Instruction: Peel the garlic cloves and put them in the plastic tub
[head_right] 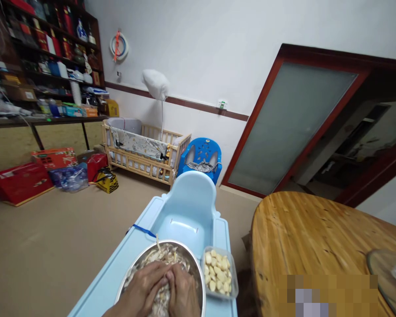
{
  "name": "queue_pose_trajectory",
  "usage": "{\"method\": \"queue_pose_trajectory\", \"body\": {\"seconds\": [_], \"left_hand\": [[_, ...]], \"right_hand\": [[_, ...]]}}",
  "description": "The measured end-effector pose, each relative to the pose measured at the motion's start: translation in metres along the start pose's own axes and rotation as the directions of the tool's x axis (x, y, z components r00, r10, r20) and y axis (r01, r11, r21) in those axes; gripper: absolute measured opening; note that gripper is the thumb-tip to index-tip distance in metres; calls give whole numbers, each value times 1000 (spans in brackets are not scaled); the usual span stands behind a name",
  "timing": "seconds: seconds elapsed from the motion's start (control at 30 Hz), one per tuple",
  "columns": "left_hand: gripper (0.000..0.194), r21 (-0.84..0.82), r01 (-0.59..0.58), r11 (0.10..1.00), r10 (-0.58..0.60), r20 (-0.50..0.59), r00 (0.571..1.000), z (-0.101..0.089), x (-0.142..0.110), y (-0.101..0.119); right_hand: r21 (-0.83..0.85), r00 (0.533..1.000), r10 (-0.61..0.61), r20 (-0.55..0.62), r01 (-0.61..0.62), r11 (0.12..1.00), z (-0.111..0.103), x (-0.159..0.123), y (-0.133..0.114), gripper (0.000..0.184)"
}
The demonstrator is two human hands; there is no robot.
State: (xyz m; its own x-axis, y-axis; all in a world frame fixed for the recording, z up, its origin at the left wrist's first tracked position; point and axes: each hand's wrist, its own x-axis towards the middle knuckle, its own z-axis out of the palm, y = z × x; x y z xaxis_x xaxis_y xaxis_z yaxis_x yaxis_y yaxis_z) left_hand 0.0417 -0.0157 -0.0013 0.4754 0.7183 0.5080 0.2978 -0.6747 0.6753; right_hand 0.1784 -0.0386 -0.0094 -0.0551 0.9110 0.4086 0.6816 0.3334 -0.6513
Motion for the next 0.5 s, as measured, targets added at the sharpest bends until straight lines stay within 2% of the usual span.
{"method": "queue_pose_trajectory", "body": {"seconds": [0.2,0.5], "left_hand": [[36,-11,-24,1000,24,-56,998,-2,-1,-1],[29,-70,54,996,-61,-106,993,-6,1,-1]], "right_hand": [[-47,998,3,-69,-6,999,14,-4,10,40],[3,994,59,-93,-59,998,7,-1,5,39]]}}
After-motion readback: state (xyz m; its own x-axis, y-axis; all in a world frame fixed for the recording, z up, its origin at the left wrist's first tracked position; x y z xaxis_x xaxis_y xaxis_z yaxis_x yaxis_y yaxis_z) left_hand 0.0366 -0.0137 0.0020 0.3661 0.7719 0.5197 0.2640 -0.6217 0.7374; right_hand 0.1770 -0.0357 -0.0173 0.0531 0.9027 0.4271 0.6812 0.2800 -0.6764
